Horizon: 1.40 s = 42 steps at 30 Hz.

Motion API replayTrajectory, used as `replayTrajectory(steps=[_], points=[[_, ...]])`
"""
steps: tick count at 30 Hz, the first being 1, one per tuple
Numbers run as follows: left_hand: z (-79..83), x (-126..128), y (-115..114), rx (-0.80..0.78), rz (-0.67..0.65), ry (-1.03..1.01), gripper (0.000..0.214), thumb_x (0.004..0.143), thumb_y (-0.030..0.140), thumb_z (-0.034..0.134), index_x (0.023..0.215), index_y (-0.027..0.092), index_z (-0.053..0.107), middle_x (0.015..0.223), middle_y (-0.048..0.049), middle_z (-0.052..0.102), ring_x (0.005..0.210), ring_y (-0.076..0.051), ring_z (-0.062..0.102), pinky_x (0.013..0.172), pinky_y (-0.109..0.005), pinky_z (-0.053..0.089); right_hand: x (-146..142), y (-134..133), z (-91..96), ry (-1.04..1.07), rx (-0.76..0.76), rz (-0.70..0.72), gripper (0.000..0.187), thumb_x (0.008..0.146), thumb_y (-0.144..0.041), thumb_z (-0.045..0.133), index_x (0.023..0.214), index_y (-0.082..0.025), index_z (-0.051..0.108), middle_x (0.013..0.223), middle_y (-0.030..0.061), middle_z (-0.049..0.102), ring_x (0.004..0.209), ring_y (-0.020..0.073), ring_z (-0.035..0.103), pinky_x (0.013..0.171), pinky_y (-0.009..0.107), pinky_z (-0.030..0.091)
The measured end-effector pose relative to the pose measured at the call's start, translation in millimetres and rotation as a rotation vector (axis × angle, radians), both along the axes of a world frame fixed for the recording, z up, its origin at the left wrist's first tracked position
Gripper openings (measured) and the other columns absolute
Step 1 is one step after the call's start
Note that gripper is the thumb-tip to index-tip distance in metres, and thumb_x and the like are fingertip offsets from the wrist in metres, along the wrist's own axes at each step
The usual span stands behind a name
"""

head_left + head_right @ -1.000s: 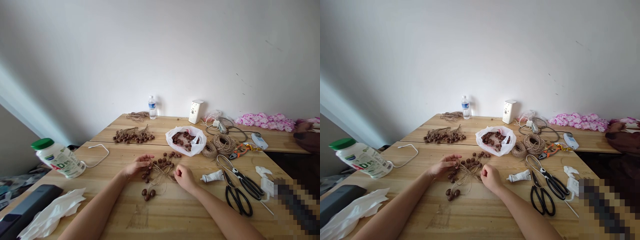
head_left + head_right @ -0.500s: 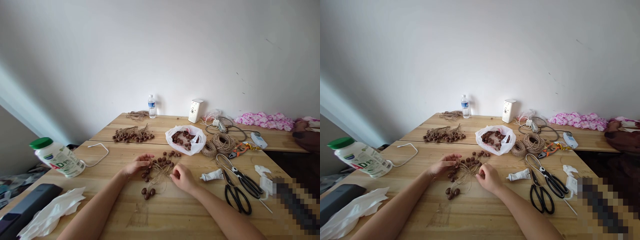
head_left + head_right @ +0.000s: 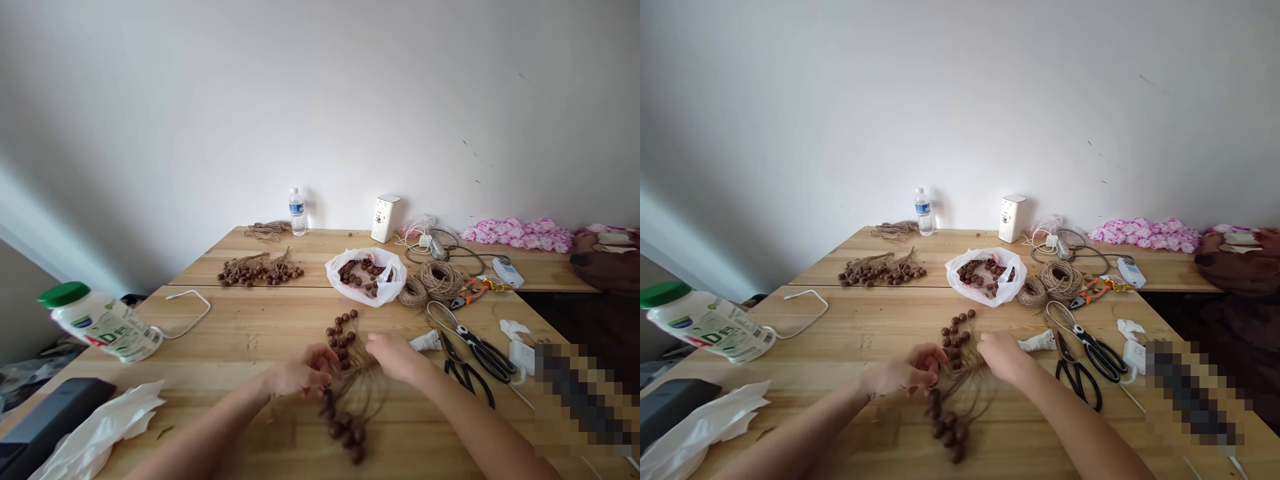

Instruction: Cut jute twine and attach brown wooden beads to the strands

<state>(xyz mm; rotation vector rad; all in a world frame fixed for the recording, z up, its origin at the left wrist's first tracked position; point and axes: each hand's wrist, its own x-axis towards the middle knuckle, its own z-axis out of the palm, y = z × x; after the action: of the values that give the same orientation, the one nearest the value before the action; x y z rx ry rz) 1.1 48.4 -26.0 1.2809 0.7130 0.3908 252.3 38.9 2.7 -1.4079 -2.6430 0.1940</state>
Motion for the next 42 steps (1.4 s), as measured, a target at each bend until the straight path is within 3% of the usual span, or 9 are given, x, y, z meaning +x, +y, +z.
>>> replayTrajectory(steps=[4, 9, 15, 22, 27, 30, 33, 38, 42], points=[[-4.3, 18, -17, 0.149, 0.159, 0.039, 0.028, 0.071, 0.024, 0.068, 0.098, 0.02, 0.059, 0.069, 0.0011, 0.056, 0.048, -0.012, 0.049, 0.042, -0.023, 0.028, -2, 7, -10.6, 0.027, 0.132, -0.104, 0.029, 0.07, 0.008, 0.047, 0.066, -0.018, 0.058, 0.074, 0.0035, 0.057, 0.061, 0.0147, 0.051, 0.055, 0.026, 0.03], [1.3, 7, 1, 0.417, 0.223, 0.023, 0.037, 0.074, 0.025, 0.067, 0.109, 0.019, 0.057, 0.071, 0.0027, 0.052, 0.057, -0.011, 0.043, 0.052, -0.024, 0.032, -2, 14, -30.4, 0.442, 0.106, -0.106, 0.031, 0.075, 0.005, 0.042, 0.081, -0.018, 0.062, 0.089, 0.0053, 0.06, 0.077, 0.0154, 0.057, 0.07, 0.025, 0.043], [-7.9, -8, 25, 0.258, 0.15, -0.032, 0.05, 0.072, 0.034, 0.069, 0.113, 0.016, 0.046, 0.069, 0.0053, 0.045, 0.059, -0.01, 0.04, 0.054, -0.024, 0.029, 8, 17, -31.5, 0.769, -0.192, -0.278, 0.021, 0.076, -0.004, 0.046, 0.076, -0.017, 0.062, 0.086, 0.0061, 0.064, 0.083, 0.0181, 0.06, 0.08, 0.033, 0.048], [-11.0, -7, 29, 0.213, 0.177, -0.106, 0.047, 0.071, 0.029, 0.07, 0.111, 0.016, 0.048, 0.066, 0.0059, 0.046, 0.055, -0.008, 0.039, 0.05, -0.021, 0.027, 14, 12, -24.9, 0.821, -0.44, -0.401, 0.021, 0.084, -0.019, 0.044, 0.094, -0.015, 0.062, 0.096, 0.0095, 0.069, 0.092, 0.0196, 0.065, 0.082, 0.033, 0.051], [-17.4, -14, 39, 0.051, 0.209, -0.205, 0.045, 0.069, 0.025, 0.07, 0.109, 0.017, 0.05, 0.068, 0.0058, 0.046, 0.043, -0.003, 0.029, 0.037, -0.018, 0.015, 18, 0, 0.6, 0.547, -0.325, -0.318, 0.025, 0.087, -0.021, 0.043, 0.096, -0.015, 0.065, 0.1, 0.0103, 0.068, 0.096, 0.0224, 0.062, 0.088, 0.037, 0.046], [-20.3, -19, 45, -0.034, 0.2, -0.271, 0.045, 0.066, 0.022, 0.07, 0.107, 0.016, 0.053, 0.067, 0.0052, 0.046, 0.042, -0.003, 0.029, 0.035, -0.017, 0.013, 11, -8, 3.8, 0.453, -0.416, -0.236, 0.027, 0.086, -0.017, 0.042, 0.097, -0.018, 0.067, 0.094, 0.0064, 0.07, 0.088, 0.02, 0.063, 0.082, 0.033, 0.047], [-20.4, -23, 49, -0.085, 0.204, -0.334, 0.043, 0.065, 0.021, 0.07, 0.105, 0.014, 0.055, 0.066, 0.0046, 0.046, 0.043, -0.002, 0.03, 0.035, -0.017, 0.013, 2, -12, -3.4, 0.501, -0.557, -0.181, 0.03, 0.086, -0.016, 0.043, 0.106, -0.02, 0.065, 0.091, 0.003, 0.07, 0.076, 0.0158, 0.064, 0.074, 0.028, 0.049], [-17.9, -23, 48, -0.106, 0.186, -0.331, 0.044, 0.065, 0.019, 0.07, 0.107, 0.015, 0.056, 0.068, 0.0036, 0.047, 0.044, -0.003, 0.032, 0.036, -0.017, 0.014, -3, -4, -15.4, 0.668, -0.332, -0.288, 0.026, 0.085, -0.018, 0.046, 0.103, -0.016, 0.066, 0.1, 0.0081, 0.068, 0.092, 0.0194, 0.063, 0.084, 0.034, 0.05], [-16.5, -20, 46, -0.073, 0.168, -0.295, 0.043, 0.066, 0.02, 0.071, 0.106, 0.015, 0.057, 0.068, 0.0038, 0.047, 0.043, -0.002, 0.03, 0.035, -0.017, 0.013, -10, 0, -20.1, 0.723, -0.359, -0.249, 0.03, 0.083, -0.014, 0.047, 0.107, -0.015, 0.065, 0.116, 0.0109, 0.063, 0.102, 0.0196, 0.062, 0.088, 0.033, 0.05]])
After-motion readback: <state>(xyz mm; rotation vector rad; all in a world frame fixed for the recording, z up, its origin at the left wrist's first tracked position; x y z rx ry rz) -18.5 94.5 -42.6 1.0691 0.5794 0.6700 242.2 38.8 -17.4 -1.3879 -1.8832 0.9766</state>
